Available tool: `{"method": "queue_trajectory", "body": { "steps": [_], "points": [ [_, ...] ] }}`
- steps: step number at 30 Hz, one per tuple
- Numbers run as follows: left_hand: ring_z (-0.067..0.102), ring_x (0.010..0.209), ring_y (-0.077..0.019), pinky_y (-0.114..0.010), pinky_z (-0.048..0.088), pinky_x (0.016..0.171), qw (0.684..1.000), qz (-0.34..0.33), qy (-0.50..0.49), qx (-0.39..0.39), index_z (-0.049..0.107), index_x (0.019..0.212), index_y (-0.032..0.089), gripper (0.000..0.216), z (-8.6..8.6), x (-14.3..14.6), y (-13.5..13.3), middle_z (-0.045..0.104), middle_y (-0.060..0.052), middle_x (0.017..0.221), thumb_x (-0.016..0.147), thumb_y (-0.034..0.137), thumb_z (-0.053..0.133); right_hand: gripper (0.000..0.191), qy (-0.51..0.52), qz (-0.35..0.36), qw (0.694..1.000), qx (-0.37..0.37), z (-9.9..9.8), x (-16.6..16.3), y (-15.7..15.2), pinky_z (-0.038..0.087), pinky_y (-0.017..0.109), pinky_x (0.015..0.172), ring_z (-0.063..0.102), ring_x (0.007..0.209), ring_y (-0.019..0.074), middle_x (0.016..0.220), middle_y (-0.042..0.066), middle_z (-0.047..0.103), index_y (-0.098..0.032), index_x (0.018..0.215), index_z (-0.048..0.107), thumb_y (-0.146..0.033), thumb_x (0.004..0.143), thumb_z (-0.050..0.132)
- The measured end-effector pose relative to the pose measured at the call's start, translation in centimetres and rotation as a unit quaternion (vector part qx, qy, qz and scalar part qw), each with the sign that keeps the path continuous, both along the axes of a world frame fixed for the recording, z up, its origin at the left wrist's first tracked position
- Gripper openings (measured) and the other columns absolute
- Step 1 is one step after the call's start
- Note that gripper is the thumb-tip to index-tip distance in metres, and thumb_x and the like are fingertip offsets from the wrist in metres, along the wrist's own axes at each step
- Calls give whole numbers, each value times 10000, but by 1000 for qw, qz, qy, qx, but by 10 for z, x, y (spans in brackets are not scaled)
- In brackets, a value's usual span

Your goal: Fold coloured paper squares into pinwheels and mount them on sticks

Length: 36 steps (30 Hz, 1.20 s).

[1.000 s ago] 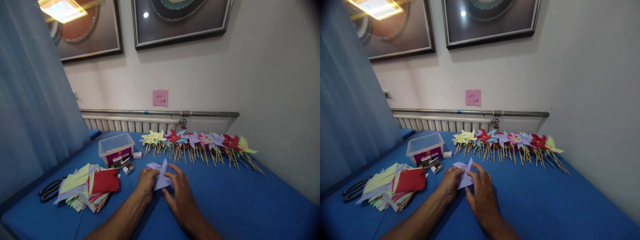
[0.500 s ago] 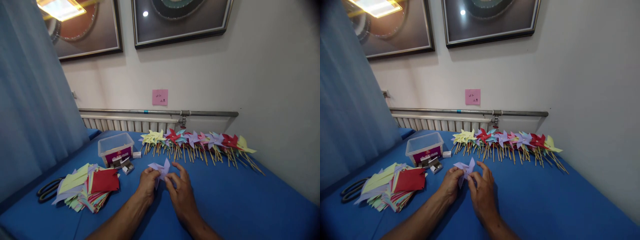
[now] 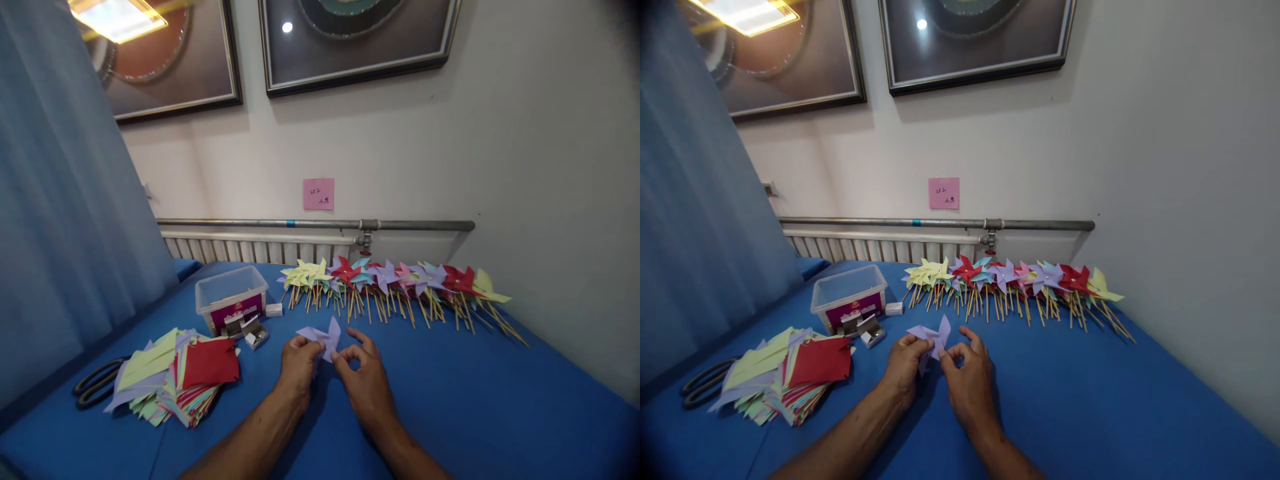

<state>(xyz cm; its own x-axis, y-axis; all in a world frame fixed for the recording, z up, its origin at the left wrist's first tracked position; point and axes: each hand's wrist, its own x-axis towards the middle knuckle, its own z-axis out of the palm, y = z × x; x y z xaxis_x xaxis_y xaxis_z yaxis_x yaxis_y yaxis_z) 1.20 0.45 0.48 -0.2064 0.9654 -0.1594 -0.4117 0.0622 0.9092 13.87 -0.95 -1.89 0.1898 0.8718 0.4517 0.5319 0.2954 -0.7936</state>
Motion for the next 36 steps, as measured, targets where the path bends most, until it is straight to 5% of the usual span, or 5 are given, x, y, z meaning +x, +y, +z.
{"method": "queue_trajectory", "body": {
  "steps": [9,36],
  "points": [
    [401,474,-80,-234,294,476,999,12,28,15,657,555,143,192,-1,4,-1,540,25,503,488,249,802,222,-9,-11,999,50,-7,-2,2,510,492,998,629,1187,315,1270,124,682,-260,597,633,-301,815,645],
    [416,489,-87,-230,300,494,997,4,68,29,667,584,148,206,-3,4,-2,561,28,509,540,274,825,248,85,23,995,-42,-6,1,10,440,502,1087,623,1247,325,1211,130,722,-256,596,671,-383,808,656]
  ]
}}
